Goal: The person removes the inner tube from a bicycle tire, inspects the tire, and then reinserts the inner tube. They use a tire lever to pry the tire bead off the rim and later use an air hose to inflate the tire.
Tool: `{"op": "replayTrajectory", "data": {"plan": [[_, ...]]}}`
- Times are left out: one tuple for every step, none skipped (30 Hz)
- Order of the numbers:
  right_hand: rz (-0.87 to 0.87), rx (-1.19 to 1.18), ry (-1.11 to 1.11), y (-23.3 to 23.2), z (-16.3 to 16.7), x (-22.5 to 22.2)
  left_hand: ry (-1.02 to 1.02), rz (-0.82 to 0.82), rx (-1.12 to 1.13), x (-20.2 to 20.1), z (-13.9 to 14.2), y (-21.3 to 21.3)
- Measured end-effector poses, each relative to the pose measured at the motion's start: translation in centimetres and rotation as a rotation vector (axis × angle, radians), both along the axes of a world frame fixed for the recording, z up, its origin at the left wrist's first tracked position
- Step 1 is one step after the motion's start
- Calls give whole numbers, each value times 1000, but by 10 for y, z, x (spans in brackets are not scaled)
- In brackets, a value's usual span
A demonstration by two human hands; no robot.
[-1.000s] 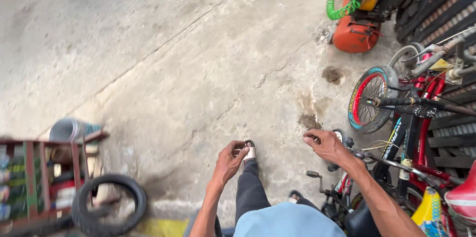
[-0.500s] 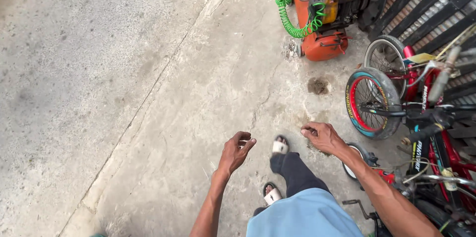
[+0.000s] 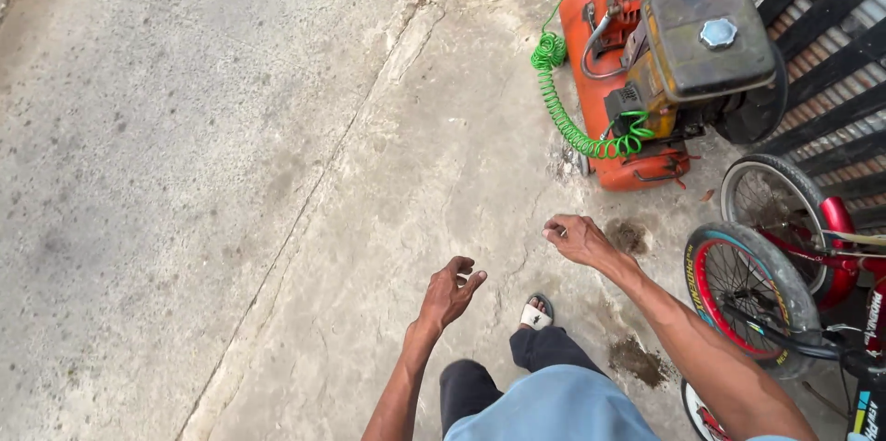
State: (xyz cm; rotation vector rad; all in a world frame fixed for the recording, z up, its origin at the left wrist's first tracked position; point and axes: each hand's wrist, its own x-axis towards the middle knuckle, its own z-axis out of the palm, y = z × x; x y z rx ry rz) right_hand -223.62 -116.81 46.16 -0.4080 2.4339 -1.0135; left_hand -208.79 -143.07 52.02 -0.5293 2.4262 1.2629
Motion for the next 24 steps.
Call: {"op": "replayTrajectory", "data": {"plan": [[-16,30,4,-4,1,-28,-5,-10,12,-23,-2,-4],[-55,41,9,-7,3,-55,-7,-23,23,-47,-4,-9],[-97,54,13,-7,4,-82,-10,-38,35,-70,-7,-13],[-140,69,15,-5,4,-107,-26,-57,38,-91,-11,-17],[-184,107,62,-2,4,-133,-39,-79,40,-113,-14,-22],[-230,142,108,2,3,-158,-52,-103,39,-136,-19,-28],[-276,178,152,6,1,-180,-69,-134,42,-158,-24,-35],[-343,191,82,11,-1,-201,-84,-166,44,-181,-30,-43],[-411,204,7,17,-4,-219,-104,-201,47,-202,-37,-50],[-481,215,-67,21,-8,-234,-113,-231,63,-224,-45,-58],[-500,237,16,24,-11,-250,-116,-266,77,-251,-54,-67],[-520,263,97,26,-15,-264,-120,-304,93,-278,-64,-75],[-537,291,162,26,-20,-274,-119,-338,75,-301,-74,-82],[-523,348,97,23,-25,-282,-117,-380,53,-327,-84,-90],[-510,408,58,22,-29,-297,-88,-421,40,-366,-96,-92],[-482,475,11,22,-32,-309,-83,-476,21,-399,-107,-89],[-466,541,15,21,-36,-321,-89,-519,-2,-430,-118,-87],[-447,596,22,20,-40,-334,-92,-557,-35,-463,-127,-88],[-426,641,26,16,-46,-347,-93,-585,-52,-492,-134,-89],[-412,678,-41,14,-51,-360,-88,-613,-70,-523,-142,-84],[-400,720,-107,14,-57,-371,-80,-643,-82,-553,-148,-79],[-384,763,-180,15,-64,-378,-83,-660,-100,-579,-153,-76],[-340,812,-143,17,-72,-384,-83,-673,-118,-606,-157,-72],[-296,860,-100,19,-81,-391,-79,-684,-137,-635,-161,-70]]}}
